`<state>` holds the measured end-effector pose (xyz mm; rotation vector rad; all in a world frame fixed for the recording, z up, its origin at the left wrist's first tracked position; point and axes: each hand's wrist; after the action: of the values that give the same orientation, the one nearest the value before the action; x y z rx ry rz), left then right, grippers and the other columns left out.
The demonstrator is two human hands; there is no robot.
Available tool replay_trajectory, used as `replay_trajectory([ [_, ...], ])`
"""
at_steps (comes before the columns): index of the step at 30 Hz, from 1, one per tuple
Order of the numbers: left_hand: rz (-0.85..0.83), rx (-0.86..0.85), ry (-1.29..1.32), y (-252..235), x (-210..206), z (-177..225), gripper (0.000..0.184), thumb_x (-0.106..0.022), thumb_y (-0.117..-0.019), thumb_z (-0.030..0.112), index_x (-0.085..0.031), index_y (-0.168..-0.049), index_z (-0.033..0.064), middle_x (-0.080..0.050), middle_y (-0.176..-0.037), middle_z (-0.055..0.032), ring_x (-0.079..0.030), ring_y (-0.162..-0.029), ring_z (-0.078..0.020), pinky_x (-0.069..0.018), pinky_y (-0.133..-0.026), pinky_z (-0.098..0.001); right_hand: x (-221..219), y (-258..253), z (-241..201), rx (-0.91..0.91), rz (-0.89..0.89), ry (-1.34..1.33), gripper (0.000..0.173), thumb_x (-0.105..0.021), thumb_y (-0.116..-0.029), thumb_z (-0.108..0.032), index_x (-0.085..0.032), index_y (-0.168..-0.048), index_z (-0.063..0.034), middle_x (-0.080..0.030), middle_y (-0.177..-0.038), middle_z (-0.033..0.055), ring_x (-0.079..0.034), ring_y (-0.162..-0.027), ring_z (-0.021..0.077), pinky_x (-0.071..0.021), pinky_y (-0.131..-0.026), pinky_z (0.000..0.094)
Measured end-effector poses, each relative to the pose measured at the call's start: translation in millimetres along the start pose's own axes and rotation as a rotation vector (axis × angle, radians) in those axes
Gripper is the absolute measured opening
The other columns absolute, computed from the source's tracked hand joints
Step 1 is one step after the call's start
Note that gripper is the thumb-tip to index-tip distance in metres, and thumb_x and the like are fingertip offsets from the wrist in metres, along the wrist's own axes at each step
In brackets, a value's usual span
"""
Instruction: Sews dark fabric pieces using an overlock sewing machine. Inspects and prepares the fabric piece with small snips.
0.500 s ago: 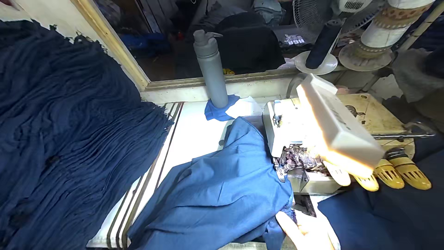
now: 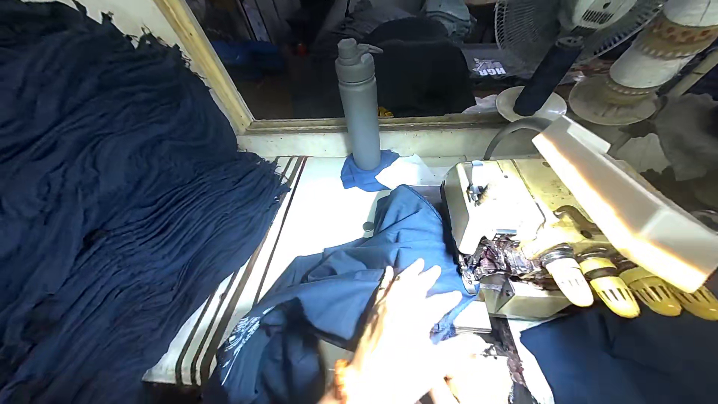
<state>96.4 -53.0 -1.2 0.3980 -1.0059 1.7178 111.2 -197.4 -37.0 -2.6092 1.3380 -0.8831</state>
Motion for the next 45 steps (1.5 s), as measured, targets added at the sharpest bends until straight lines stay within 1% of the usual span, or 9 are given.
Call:
replay_trajectory([
  [1,0.053,-0.004,-0.047,-2,-15,-2,0.027,-0.063,-0.0947,0.037,-0.082,-0.106,0.021,-0.075,-0.122,-0.0044,-0.063,-0.129,-0.0261,-0.0454,-0.109,-0.0542,0,2,2,-0.003,-0.053,0.003,0.018,-0.059,-0.0921,-0.005,-0.07,-0.082,0.0051,-0.069,-0.072,0.0155,-0.07,-0.07,0.0194,-0.0566,-0.067,0.0332],
  [3,0.16,-0.007,-0.073,-6,-26,-10,0.019,-0.064,-0.0927,0.025,-0.083,-0.096,0.0198,-0.078,-0.111,0.0002,-0.068,-0.12,-0.0203,-0.0501,-0.107,-0.0454,5,5,9,-0.025,-0.143,0.001,0.023,-0.062,-0.0987,-0.016,-0.072,-0.093,0.0044,-0.072,-0.081,0.0157,-0.072,-0.077,0.0217,-0.0586,-0.071,0.0383],
  [6,0.19,-0.026,-0.006,-7,-26,-18,0.018,-0.065,-0.0925,0.018,-0.082,-0.094,0.0158,-0.079,-0.104,0.0029,-0.07,-0.116,-0.0137,-0.0484,-0.109,-0.0376,6,14,29,-0.053,-0.11,-0.001,0.035,-0.065,-0.0986,-0.028,-0.073,-0.101,0.0054,-0.074,-0.085,0.0154,-0.074,-0.079,0.0194,-0.0603,-0.073,0.0376],
  [8,0.199,-0.036,0.009,-10,-25,-20,0.016,-0.065,-0.092,0.016,-0.081,-0.092,0.0136,-0.079,-0.101,0.0032,-0.071,-0.112,-0.0112,-0.0478,-0.109,-0.0364,0,20,44,-0.028,-0.053,0.028,0.039,-0.067,-0.0957,-0.032,-0.072,-0.097,0.0068,-0.073,-0.081,0.0164,-0.073,-0.076,0.0192,-0.0596,-0.07,0.0354],
  [17,0.188,-0.08,-0.046,-18,-22,-24,0.015,-0.067,-0.0919,0.015,-0.081,-0.09,0.0116,-0.079,-0.104,0.0014,-0.07,-0.114,-0.011,-0.0506,-0.107,-0.0343,-13,31,73,0.118,0.092,-0.088,0.036,-0.062,-0.0993,-0.03,-0.072,-0.096,0.0039,-0.075,-0.087,0.0119,-0.071,-0.086,0.006,-0.0561,-0.082,0.0193],
  [19,0.193,-0.093,-0.047,-19,-21,-25,0.014,-0.067,-0.0907,0.015,-0.08,-0.087,0.0111,-0.079,-0.102,0.0005,-0.071,-0.111,-0.0108,-0.052,-0.104,-0.0325,-13,31,74,0.125,0.097,-0.107,0.037,-0.061,-0.0999,-0.031,-0.072,-0.097,0.0037,-0.075,-0.087,0.0115,-0.071,-0.087,0.0052,-0.056,-0.083,0.0188],
  [26,0.164,-0.075,-0.024,-22,-20,-27,0.016,-0.065,-0.0926,0.014,-0.081,-0.091,0.0119,-0.078,-0.11,0.0015,-0.07,-0.117,-0.0127,-0.0486,-0.11,-0.0423,-11,29,77,0.163,0.083,-0.084,0.042,-0.058,-0.1016,-0.037,-0.072,-0.089,0.0007,-0.073,-0.081,0.0106,-0.069,-0.083,0.0073,-0.0553,-0.079,0.0198],
  [37,0.159,-0.083,-0.031,-28,-17,-29,0.014,-0.067,-0.091,0.011,-0.081,-0.093,0.0093,-0.078,-0.111,-0.0003,-0.072,-0.112,-0.0124,-0.0515,-0.105,-0.0372,-10,29,79,0.187,0.062,-0.092,0.049,-0.055,-0.1041,-0.042,-0.072,-0.089,0.0013,-0.073,-0.082,0.0109,-0.069,-0.083,0.0074,-0.0553,-0.079,0.0193],
  [45,0.128,-0.05,-0.004,-32,-16,-30,0.015,-0.068,-0.0908,0.011,-0.08,-0.098,0.0081,-0.078,-0.113,-0.0007,-0.072,-0.111,-0.0132,-0.0501,-0.107,-0.0422,-10,28,79,0.198,0.038,-0.067,0.046,-0.055,-0.104,-0.039,-0.073,-0.089,0.0013,-0.073,-0.082,0.0114,-0.069,-0.084,0.0099,-0.0548,-0.08,0.0212],
])
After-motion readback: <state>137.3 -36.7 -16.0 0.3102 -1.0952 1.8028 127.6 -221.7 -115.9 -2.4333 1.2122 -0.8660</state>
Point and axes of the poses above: each hand's wrist, its own y-axis away from the middle knuckle, its own x-axis out of the back of the hand, z = x × y
